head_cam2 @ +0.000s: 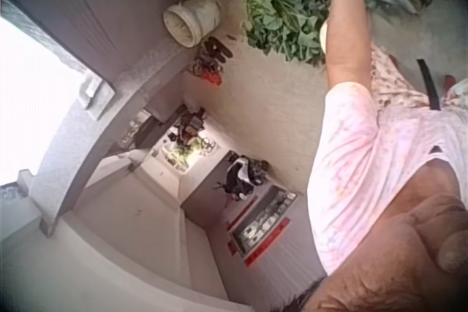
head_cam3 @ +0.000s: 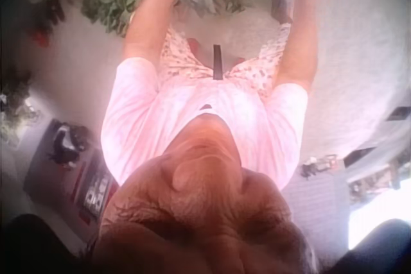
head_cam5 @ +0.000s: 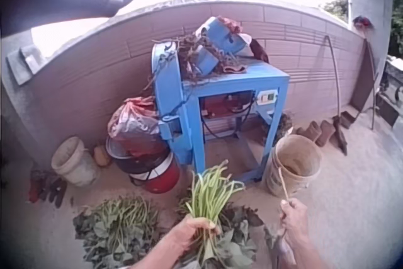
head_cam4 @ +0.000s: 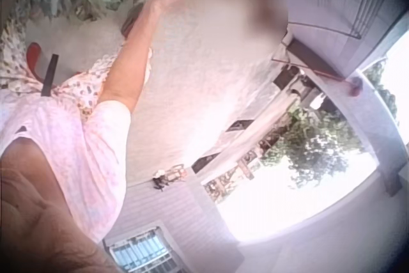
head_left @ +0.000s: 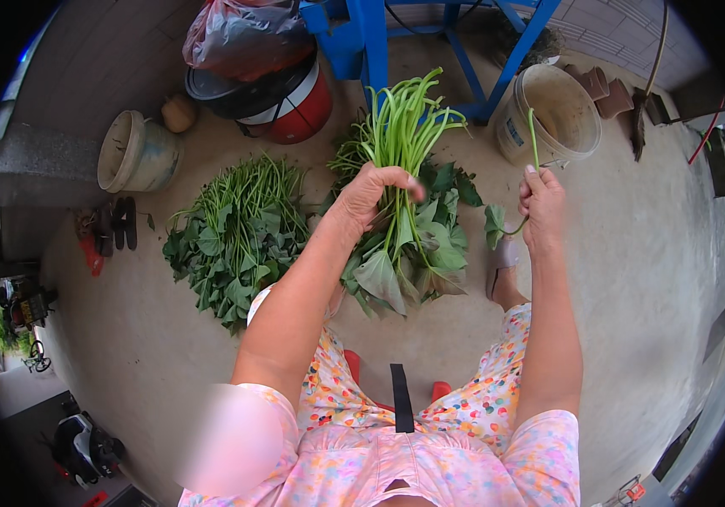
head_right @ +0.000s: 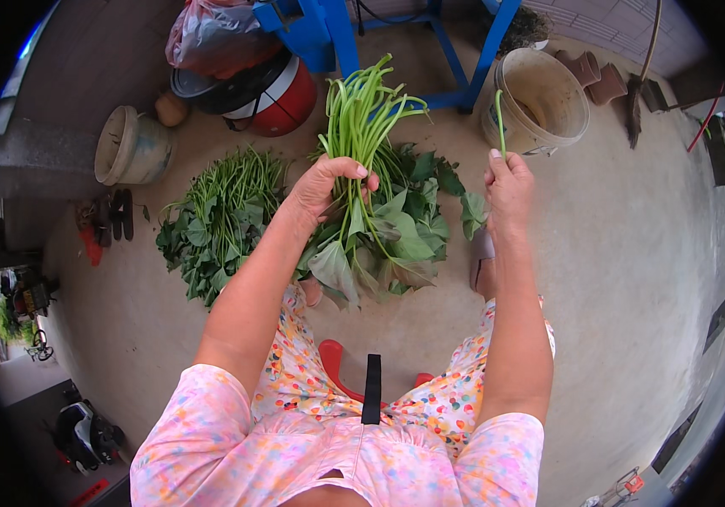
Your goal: The person sits on a low stool and repeatedly picks up bunches of leafy green vegetables from a pile on the floor. They separate stems and leaves by hand, then place the sorted portions back onto the floor in separate piles.
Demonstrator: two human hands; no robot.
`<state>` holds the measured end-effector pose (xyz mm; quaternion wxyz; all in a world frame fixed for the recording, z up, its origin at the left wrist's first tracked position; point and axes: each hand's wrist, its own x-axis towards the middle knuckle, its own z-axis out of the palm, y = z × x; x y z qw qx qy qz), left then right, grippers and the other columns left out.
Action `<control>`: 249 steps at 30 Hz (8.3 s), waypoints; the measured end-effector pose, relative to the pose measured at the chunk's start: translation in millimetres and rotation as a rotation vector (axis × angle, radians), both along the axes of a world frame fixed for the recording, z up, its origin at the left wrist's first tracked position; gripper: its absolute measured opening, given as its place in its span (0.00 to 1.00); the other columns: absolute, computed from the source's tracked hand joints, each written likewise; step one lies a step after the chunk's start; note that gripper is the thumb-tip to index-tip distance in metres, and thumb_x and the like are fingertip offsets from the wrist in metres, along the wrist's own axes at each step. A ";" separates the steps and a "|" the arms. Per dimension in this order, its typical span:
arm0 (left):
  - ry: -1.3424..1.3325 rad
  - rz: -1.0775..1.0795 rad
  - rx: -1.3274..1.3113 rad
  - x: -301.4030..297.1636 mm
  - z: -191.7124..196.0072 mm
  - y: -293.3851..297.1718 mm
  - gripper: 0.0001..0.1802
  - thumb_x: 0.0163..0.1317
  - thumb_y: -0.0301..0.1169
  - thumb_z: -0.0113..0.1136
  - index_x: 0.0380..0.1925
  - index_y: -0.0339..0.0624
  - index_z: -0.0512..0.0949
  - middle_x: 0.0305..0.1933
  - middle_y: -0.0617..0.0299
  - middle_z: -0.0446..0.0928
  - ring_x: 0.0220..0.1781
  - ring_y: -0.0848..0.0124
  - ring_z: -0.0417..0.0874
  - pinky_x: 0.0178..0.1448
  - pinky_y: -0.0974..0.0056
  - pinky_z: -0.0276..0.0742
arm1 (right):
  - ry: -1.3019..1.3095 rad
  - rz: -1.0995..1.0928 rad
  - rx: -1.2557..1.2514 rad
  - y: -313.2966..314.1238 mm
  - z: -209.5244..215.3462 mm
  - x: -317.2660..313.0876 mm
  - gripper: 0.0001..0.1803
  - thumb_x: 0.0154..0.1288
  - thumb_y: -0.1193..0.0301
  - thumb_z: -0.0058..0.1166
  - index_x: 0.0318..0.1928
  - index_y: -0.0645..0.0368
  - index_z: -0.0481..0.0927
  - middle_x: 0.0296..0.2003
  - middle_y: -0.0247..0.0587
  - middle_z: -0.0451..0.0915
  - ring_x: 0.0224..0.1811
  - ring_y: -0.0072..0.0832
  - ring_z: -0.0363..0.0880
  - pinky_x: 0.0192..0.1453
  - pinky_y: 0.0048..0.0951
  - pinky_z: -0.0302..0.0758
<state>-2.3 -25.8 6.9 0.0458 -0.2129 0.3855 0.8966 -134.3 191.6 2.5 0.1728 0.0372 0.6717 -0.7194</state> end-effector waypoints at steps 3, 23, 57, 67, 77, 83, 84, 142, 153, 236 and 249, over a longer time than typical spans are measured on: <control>-0.025 0.009 0.033 -2.0 -2.0 7.5 0.09 0.40 0.23 0.55 0.26 0.32 0.74 0.23 0.54 0.77 0.25 0.69 0.78 0.33 0.68 0.74 | -0.362 0.071 -0.340 -23.1 -9.9 21.4 0.09 0.56 0.72 0.53 0.24 0.55 0.67 0.18 0.31 0.67 0.17 0.17 0.61 0.18 0.20 0.58; -0.109 0.069 -0.036 -10.0 -6.4 26.4 0.13 0.42 0.20 0.56 0.32 0.31 0.74 0.28 0.55 0.77 0.28 0.68 0.79 0.34 0.66 0.76 | -0.301 0.215 -0.212 -51.2 -5.7 44.2 0.07 0.54 0.72 0.59 0.27 0.60 0.74 0.17 0.30 0.70 0.13 0.11 0.59 0.12 0.13 0.49; -0.079 0.117 -0.023 0.4 -8.6 -10.6 0.11 0.40 0.25 0.56 0.28 0.36 0.71 0.23 0.56 0.74 0.25 0.68 0.75 0.33 0.63 0.74 | -0.350 0.136 -0.326 -22.1 -5.0 10.9 0.08 0.64 0.68 0.45 0.28 0.56 0.67 0.21 0.32 0.69 0.19 0.18 0.64 0.17 0.18 0.60; 0.018 0.018 -0.069 -4.7 0.3 12.2 0.15 0.40 0.23 0.60 0.32 0.37 0.71 0.25 0.59 0.74 0.26 0.70 0.75 0.34 0.67 0.72 | -0.291 0.263 -0.376 -40.9 -5.0 28.9 0.08 0.60 0.70 0.52 0.30 0.55 0.67 0.17 0.25 0.64 0.13 0.11 0.58 0.13 0.14 0.54; -0.080 0.079 -0.067 -13.1 3.2 24.5 0.15 0.43 0.21 0.63 0.34 0.37 0.73 0.29 0.62 0.75 0.29 0.72 0.76 0.33 0.66 0.74 | -0.314 0.328 -0.272 -60.0 4.4 51.0 0.07 0.53 0.71 0.60 0.28 0.57 0.74 0.16 0.21 0.65 0.11 0.08 0.53 0.12 0.13 0.47; -0.115 0.097 0.025 -10.9 2.4 17.6 0.11 0.44 0.24 0.59 0.31 0.38 0.74 0.29 0.62 0.75 0.32 0.71 0.75 0.39 0.63 0.72 | -0.289 0.415 -0.219 -61.3 -0.2 54.1 0.11 0.48 0.71 0.64 0.30 0.57 0.74 0.19 0.21 0.67 0.13 0.08 0.55 0.13 0.13 0.48; -0.132 0.087 0.068 -10.5 0.6 15.8 0.10 0.44 0.25 0.58 0.30 0.39 0.75 0.30 0.62 0.75 0.34 0.70 0.75 0.41 0.62 0.72 | -0.274 0.413 -0.204 -62.2 -0.2 55.4 0.12 0.47 0.71 0.65 0.30 0.57 0.73 0.19 0.22 0.68 0.14 0.09 0.56 0.13 0.13 0.49; -0.110 0.154 0.033 2.5 -4.5 -12.9 0.18 0.40 0.23 0.49 0.35 0.30 0.71 0.29 0.53 0.74 0.30 0.64 0.75 0.40 0.61 0.74 | -0.545 0.104 -0.749 6.6 -25.7 -17.2 0.10 0.53 0.70 0.40 0.28 0.64 0.72 0.19 0.37 0.69 0.15 0.24 0.59 0.16 0.24 0.57; -0.131 0.133 0.096 2.0 0.7 -9.2 0.16 0.41 0.25 0.51 0.35 0.32 0.71 0.28 0.54 0.73 0.29 0.65 0.74 0.40 0.62 0.73 | -0.398 0.130 -0.328 -14.6 1.6 4.3 0.12 0.60 0.61 0.46 0.29 0.58 0.71 0.13 0.26 0.62 0.14 0.17 0.56 0.17 0.20 0.53; -0.029 -0.044 -0.143 -12.3 0.2 32.8 0.16 0.41 0.20 0.62 0.34 0.39 0.74 0.30 0.63 0.76 0.31 0.72 0.75 0.35 0.67 0.72 | -0.354 0.052 -0.468 -52.4 6.8 28.8 0.08 0.51 0.78 0.52 0.35 0.59 0.73 0.25 0.33 0.76 0.18 0.14 0.66 0.15 0.14 0.58; -0.033 0.152 -0.212 -15.4 -1.1 20.7 0.10 0.40 0.19 0.60 0.28 0.34 0.75 0.25 0.60 0.75 0.25 0.71 0.74 0.30 0.68 0.69 | -0.207 0.226 -0.189 -61.8 2.7 58.9 0.11 0.49 0.70 0.63 0.30 0.60 0.75 0.20 0.27 0.72 0.15 0.11 0.62 0.18 0.13 0.59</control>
